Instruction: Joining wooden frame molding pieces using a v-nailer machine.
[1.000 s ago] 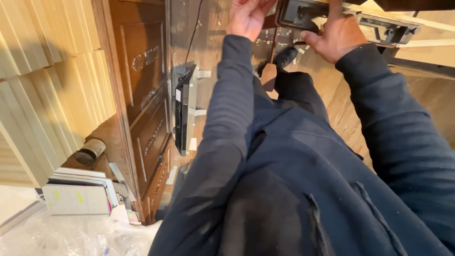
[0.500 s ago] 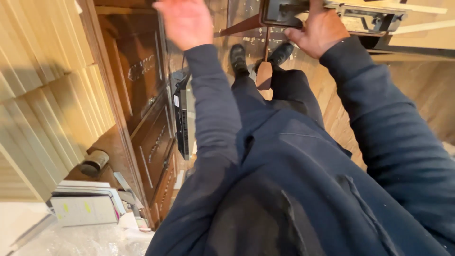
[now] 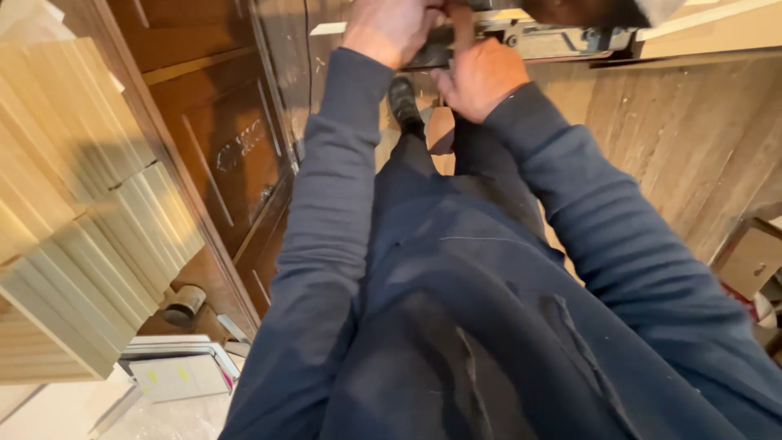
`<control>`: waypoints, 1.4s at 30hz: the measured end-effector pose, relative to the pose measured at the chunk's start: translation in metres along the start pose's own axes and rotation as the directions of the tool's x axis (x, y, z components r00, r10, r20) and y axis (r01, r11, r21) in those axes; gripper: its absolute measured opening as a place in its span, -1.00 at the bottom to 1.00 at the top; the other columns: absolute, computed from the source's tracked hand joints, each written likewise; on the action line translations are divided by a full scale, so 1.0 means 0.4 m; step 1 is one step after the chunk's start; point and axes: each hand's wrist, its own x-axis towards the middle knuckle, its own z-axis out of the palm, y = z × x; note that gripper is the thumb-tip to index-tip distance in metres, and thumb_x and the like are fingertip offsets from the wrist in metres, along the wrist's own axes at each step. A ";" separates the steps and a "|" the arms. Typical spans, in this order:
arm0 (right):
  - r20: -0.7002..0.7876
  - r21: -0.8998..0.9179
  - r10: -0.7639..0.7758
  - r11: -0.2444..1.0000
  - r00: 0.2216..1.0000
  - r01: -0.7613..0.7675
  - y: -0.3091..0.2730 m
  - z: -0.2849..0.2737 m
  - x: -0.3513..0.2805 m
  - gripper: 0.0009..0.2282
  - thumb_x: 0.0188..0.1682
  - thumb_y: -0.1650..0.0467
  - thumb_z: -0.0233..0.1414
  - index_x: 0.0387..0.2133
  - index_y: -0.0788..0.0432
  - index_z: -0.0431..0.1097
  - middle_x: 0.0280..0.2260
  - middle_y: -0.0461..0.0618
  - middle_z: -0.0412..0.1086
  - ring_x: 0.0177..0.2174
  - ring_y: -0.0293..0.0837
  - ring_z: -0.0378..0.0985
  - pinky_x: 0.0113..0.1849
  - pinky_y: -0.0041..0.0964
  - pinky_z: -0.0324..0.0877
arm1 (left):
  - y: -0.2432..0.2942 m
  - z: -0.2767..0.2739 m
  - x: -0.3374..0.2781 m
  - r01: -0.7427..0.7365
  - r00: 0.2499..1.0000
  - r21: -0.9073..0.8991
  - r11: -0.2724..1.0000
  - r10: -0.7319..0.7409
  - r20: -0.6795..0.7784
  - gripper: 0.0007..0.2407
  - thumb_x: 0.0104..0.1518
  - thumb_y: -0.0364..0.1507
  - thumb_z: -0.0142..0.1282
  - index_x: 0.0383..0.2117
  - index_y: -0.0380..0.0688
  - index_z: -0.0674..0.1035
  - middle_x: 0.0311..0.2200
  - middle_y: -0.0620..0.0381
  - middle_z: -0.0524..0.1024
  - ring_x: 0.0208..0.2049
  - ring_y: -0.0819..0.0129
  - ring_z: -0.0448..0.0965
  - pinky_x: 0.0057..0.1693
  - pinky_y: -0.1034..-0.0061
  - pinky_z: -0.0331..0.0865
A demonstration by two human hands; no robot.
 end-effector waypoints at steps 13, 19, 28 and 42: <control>-0.187 0.557 0.237 0.825 0.953 -0.096 0.103 -0.068 -0.207 -0.81 0.15 0.41 0.18 -0.02 0.21 0.47 -0.54 0.03 0.37 -0.54 -0.11 0.47 -0.42 -0.25 0.38 | 0.082 -0.133 0.042 0.199 0.971 -0.102 0.975 -0.182 0.156 -0.86 0.10 -0.34 0.30 -0.35 -0.12 0.74 -0.43 -0.08 0.63 -0.31 -0.09 0.60 -0.18 0.11 0.42; -0.121 0.895 0.664 0.394 0.738 -0.208 0.363 0.038 -0.312 -0.83 0.28 0.36 0.06 -0.30 0.18 0.40 -0.50 -0.22 0.35 -0.51 -0.34 0.35 -0.44 -0.40 0.23 | 0.071 -0.137 0.052 0.215 0.961 -0.103 0.971 -0.192 0.198 -0.88 0.08 -0.37 0.30 -0.36 -0.09 0.76 -0.44 -0.08 0.62 -0.33 -0.05 0.61 -0.17 0.14 0.44; 0.201 0.899 0.671 -0.416 0.714 0.138 0.459 0.008 -0.178 -0.74 0.09 0.37 -0.03 -0.03 0.27 0.40 -0.10 -0.01 0.53 -0.09 -0.14 0.64 -0.01 -0.24 0.58 | 0.062 -0.125 0.049 0.156 0.972 -0.079 0.985 -0.139 0.191 -0.90 0.11 -0.38 0.32 -0.37 -0.09 0.77 -0.42 -0.12 0.60 -0.31 -0.08 0.58 -0.16 0.11 0.41; 0.047 0.904 0.655 -0.350 0.754 0.248 0.551 0.078 -0.189 -0.77 0.22 0.37 -0.03 0.01 0.31 0.39 -0.10 0.03 0.48 -0.19 -0.14 0.49 -0.13 -0.23 0.41 | 0.093 -0.057 0.060 0.205 0.974 -0.178 0.963 -0.182 0.137 -0.85 0.12 -0.33 0.32 -0.34 -0.12 0.75 -0.39 -0.04 0.64 -0.30 -0.05 0.60 -0.14 0.16 0.45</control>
